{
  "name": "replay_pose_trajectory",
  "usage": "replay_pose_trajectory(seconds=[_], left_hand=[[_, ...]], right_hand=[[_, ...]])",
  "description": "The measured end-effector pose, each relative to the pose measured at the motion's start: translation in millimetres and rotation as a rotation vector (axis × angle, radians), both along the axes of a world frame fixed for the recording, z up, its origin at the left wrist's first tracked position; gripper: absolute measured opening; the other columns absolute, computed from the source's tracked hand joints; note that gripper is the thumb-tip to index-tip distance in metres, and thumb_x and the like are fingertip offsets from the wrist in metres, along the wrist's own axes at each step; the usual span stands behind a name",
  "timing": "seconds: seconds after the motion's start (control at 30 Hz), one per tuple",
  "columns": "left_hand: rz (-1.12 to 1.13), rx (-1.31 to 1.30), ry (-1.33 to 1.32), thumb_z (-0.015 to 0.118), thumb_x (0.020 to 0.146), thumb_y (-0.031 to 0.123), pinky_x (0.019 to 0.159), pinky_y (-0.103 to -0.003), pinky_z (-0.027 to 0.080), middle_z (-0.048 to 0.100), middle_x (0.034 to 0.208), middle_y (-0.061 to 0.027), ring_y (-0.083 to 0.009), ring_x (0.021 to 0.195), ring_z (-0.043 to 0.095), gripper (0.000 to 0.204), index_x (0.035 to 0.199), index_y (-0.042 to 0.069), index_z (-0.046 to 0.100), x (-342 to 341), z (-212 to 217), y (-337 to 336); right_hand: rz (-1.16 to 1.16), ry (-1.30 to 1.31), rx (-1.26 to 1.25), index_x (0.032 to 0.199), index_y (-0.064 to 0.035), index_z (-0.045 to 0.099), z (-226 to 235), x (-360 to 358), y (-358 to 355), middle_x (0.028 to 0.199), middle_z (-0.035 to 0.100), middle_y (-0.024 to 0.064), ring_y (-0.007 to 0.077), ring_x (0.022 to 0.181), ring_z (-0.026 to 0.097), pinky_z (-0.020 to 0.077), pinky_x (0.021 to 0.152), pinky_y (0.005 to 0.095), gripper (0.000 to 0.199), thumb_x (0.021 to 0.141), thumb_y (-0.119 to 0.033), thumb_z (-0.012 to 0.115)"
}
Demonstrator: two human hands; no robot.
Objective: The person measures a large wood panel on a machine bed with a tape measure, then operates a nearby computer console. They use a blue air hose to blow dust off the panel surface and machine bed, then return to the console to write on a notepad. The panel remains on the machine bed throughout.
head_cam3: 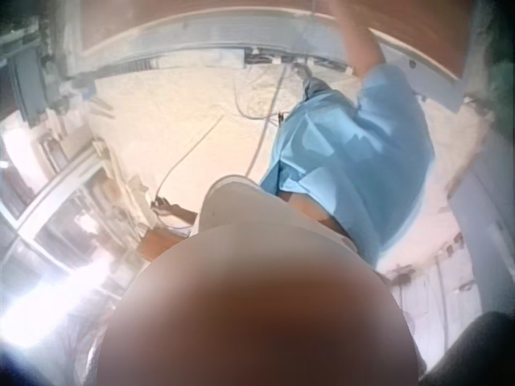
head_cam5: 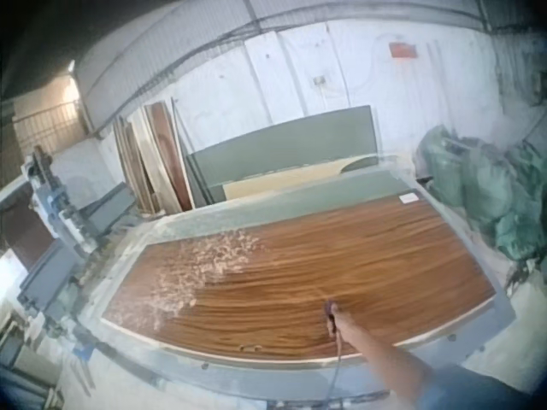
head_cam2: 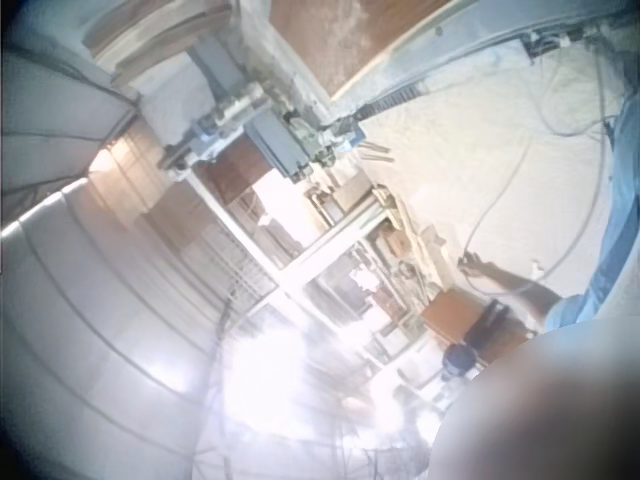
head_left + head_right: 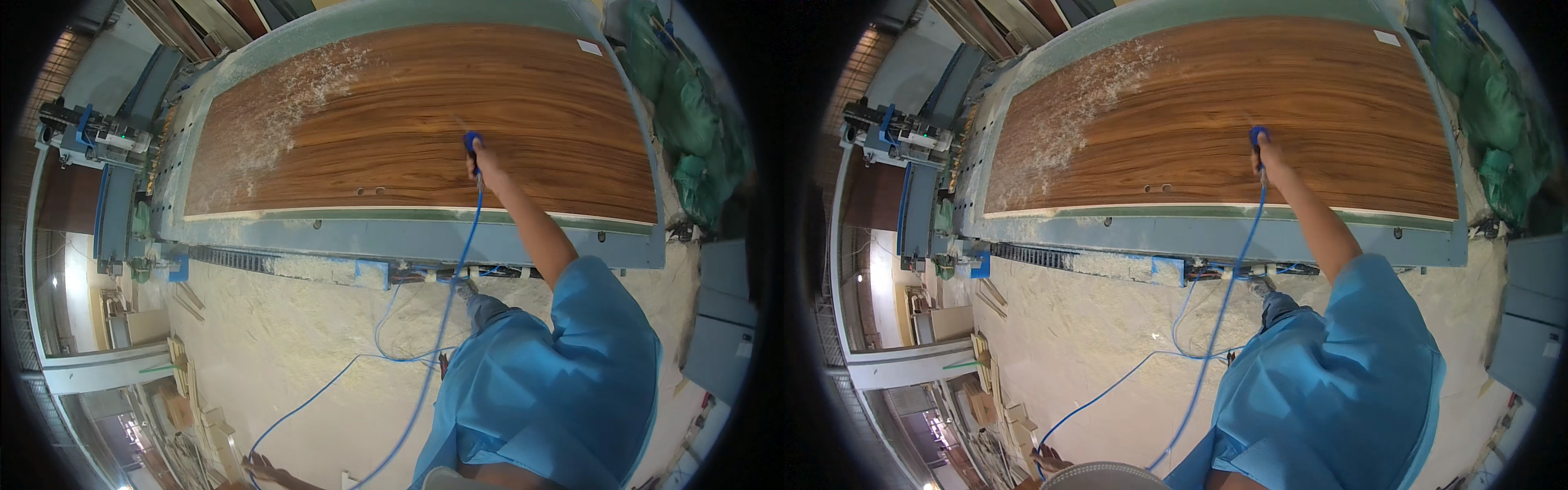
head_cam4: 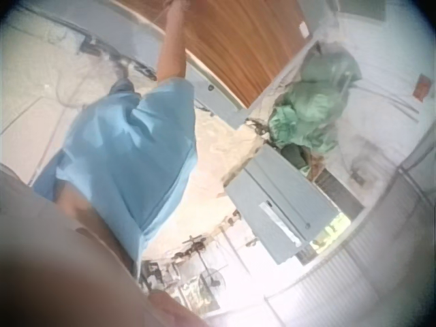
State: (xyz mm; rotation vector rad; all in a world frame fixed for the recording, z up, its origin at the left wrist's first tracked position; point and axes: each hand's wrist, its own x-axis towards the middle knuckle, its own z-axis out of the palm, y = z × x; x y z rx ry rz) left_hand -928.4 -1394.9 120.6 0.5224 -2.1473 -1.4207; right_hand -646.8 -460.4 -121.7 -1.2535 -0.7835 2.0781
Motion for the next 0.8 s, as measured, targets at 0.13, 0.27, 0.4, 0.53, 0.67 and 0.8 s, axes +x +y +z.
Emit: replay_pose_trajectory(seconds=[0.13,0.27,0.4,0.53,0.67,0.8], left_hand=[[-0.006,-0.044,0.042,0.052,0.101,0.065,0.105,-0.047,0.050,0.066,0.136,-0.0219,-0.0326,0.131,0.062,0.068,0.140,0.008,0.057,-7,16,-2],[0.022,-0.078,0.048,0.051,0.102,0.064,0.105,-0.047,0.050,0.066,0.136,-0.0220,-0.0329,0.131,0.062,0.068,0.140,0.008,0.057,-17,17,9],[0.031,-0.089,0.046,0.051,0.102,0.064,0.105,-0.048,0.050,0.066,0.136,-0.0221,-0.0331,0.131,0.062,0.068,0.140,0.008,0.057,-24,13,8],[0.004,-0.070,0.041,0.050,0.102,0.064,0.105,-0.048,0.050,0.066,0.136,-0.0222,-0.0333,0.131,0.062,0.068,0.139,0.007,0.057,-35,1,-5],[-0.056,-0.032,0.008,0.050,0.102,0.064,0.105,-0.048,0.050,0.066,0.136,-0.0223,-0.0336,0.131,0.062,0.068,0.139,0.007,0.057,-47,-29,-11],[-0.120,0.048,-0.071,0.050,0.106,0.054,0.105,-0.048,0.047,0.067,0.133,-0.0218,-0.0339,0.129,0.062,0.056,0.133,0.005,0.058,-53,-70,-13]], right_hand=[[-0.206,0.044,-0.051,0.087,-0.0096,0.053,6,-37,77,0.061,0.054,0.0043,0.0184,0.049,0.053,0.0454,0.044,0.0374,0.051,0.109,-0.055,0.046],[-0.083,0.076,-0.003,0.088,-0.0099,0.053,13,-85,99,0.064,0.054,0.0005,0.0127,0.051,0.052,0.0454,0.046,0.0323,0.051,0.109,-0.056,0.047],[0.183,0.055,-0.006,0.089,-0.0095,0.054,17,-125,75,0.063,0.053,-0.0002,0.0121,0.050,0.051,0.0459,0.047,0.0306,0.050,0.109,-0.055,0.046],[0.395,0.003,0.060,0.087,-0.0084,0.054,21,-135,24,0.058,0.053,0.0026,0.0173,0.045,0.050,0.0438,0.044,0.0335,0.050,0.111,-0.051,0.045],[0.623,-0.039,0.047,0.086,-0.0092,0.056,27,-121,-37,0.056,0.053,0.0013,0.0144,0.043,0.049,0.0435,0.043,0.0335,0.052,0.110,-0.053,0.045],[0.753,-0.176,0.225,0.083,-0.0090,0.058,29,-84,-118,0.055,0.053,0.0012,0.0133,0.043,0.050,0.0423,0.042,0.0323,0.054,0.107,-0.057,0.051]])
